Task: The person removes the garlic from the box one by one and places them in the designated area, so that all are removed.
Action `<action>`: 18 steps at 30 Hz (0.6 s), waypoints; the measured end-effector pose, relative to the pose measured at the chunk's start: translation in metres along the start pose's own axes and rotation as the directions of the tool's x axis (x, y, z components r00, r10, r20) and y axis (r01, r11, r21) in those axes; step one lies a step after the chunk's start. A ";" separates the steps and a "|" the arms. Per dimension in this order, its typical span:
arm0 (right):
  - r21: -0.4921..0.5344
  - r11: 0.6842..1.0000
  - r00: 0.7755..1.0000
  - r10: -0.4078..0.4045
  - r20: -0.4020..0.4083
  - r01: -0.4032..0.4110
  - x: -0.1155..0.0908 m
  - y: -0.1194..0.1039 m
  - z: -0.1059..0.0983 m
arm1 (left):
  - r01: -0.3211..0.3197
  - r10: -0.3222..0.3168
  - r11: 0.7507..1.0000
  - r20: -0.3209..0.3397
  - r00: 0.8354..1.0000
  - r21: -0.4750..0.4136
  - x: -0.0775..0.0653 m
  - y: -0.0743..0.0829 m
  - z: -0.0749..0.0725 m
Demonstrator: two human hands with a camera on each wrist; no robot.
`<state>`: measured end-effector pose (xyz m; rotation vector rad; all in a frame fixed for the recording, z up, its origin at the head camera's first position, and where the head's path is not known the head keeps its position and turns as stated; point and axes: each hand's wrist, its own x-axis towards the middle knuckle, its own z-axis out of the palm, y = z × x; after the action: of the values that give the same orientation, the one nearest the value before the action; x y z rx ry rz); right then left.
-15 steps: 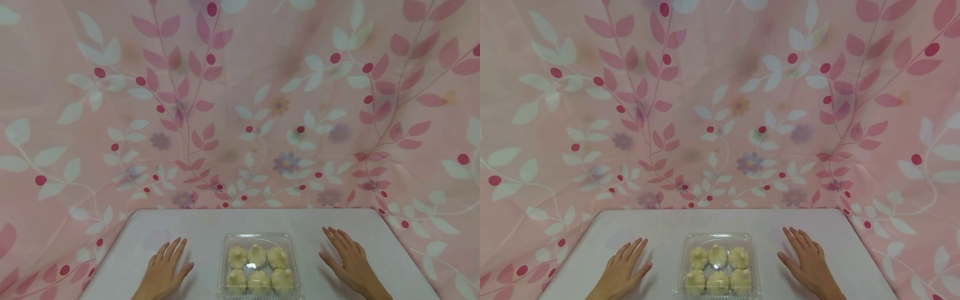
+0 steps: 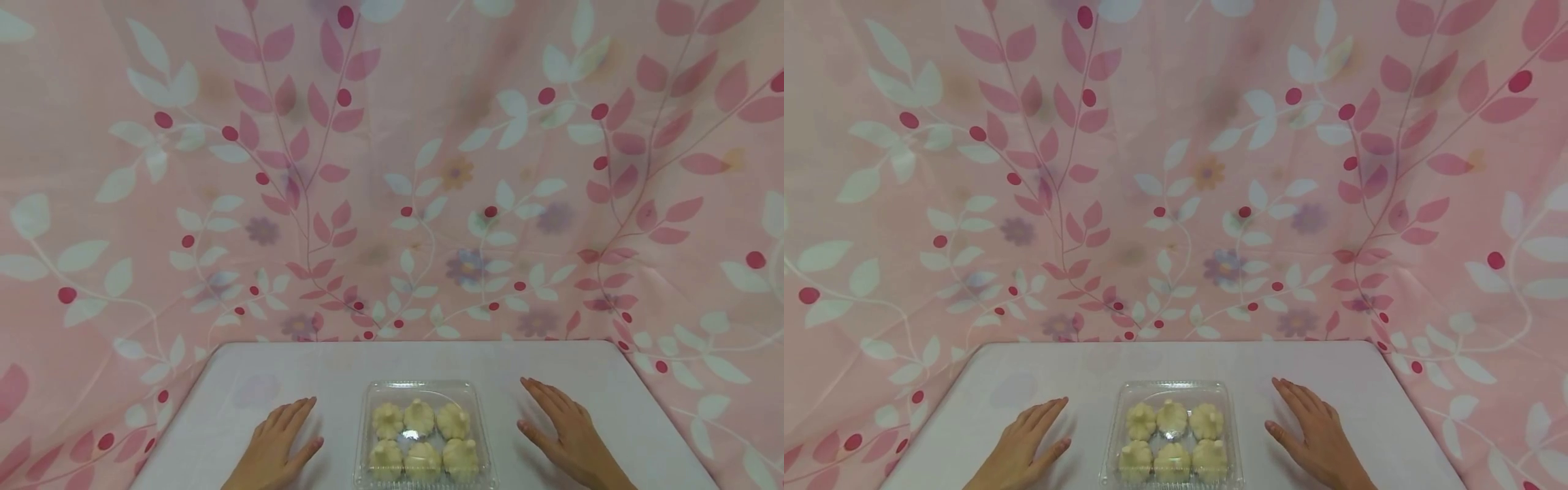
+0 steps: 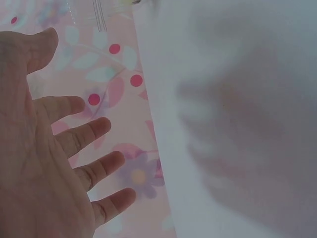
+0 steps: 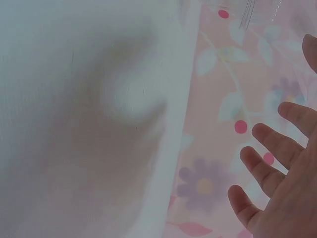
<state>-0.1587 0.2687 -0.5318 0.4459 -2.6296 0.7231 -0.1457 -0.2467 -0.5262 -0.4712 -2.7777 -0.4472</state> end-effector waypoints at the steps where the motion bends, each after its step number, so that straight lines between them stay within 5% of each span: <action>1: 0.015 1.000 1.000 0.002 0.002 -0.002 -0.001 -0.001 0.000 | -0.003 0.003 1.000 0.006 1.000 -0.010 0.000 0.001 0.000; 11: 0.115 0.993 0.998 -0.032 0.046 0.026 -0.005 -0.009 0.002 | -0.025 0.035 0.992 0.084 0.996 -0.124 -0.001 0.010 -0.002; 18: 0.080 0.996 0.997 -0.044 0.068 0.038 -0.009 -0.011 0.004 | -0.015 0.053 0.977 0.171 0.984 -0.212 -0.003 0.015 -0.004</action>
<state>-0.1476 0.2590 -0.5345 0.5554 -2.6551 0.8146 -0.1371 -0.2354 -0.5197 -0.6338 -2.8983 -0.7293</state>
